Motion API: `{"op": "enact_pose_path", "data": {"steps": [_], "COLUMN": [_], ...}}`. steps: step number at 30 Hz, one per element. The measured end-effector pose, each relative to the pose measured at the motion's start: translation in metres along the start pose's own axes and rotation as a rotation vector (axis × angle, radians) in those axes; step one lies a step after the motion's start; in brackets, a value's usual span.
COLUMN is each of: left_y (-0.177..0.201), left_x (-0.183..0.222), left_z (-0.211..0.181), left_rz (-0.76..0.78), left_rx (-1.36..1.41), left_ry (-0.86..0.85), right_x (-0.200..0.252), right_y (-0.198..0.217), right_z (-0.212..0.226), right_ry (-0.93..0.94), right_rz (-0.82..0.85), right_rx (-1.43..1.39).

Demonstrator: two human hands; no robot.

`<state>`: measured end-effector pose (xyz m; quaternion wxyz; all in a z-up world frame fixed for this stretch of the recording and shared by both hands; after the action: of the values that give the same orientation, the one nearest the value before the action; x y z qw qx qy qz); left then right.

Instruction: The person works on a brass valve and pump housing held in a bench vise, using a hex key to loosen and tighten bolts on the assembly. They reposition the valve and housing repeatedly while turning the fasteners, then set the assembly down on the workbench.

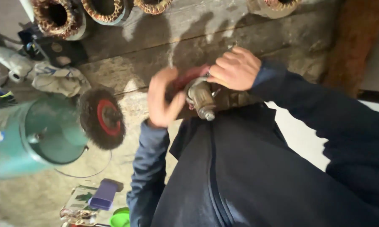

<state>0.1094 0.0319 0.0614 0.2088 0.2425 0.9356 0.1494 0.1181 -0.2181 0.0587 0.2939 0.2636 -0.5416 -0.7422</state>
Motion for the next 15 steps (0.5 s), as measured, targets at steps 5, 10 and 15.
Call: {"op": "enact_pose_path", "data": {"steps": [5, 10, 15], "left_y": [-0.028, -0.045, -0.047], "left_x": [-0.019, -0.005, 0.021], "left_z": [0.043, 0.07, 0.047], "left_rz": [0.049, 0.245, 0.067], "left_rx": [-0.161, -0.117, -0.113], "left_ry": [0.401, 0.632, 0.755], "right_x": [0.008, 0.0, -0.032], "right_y": [-0.011, -0.008, 0.009], "right_z": [0.007, 0.002, -0.016], "right_ry": [-0.042, 0.02, 0.235], "right_rz": [-0.122, -0.238, -0.127], "right_rx": [0.011, 0.15, 0.065]}}
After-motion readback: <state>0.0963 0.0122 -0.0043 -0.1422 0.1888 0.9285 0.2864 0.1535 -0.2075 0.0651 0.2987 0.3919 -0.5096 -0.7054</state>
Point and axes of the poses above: each hand's wrist, its own x-axis away from the middle knuckle, its own y-axis out of the back of the hand, z = x × y, the point moved 3 cm from there along -x, towards the middle knuckle, and after that the axes turned 3 degrees about z, right-handed, at the moved point
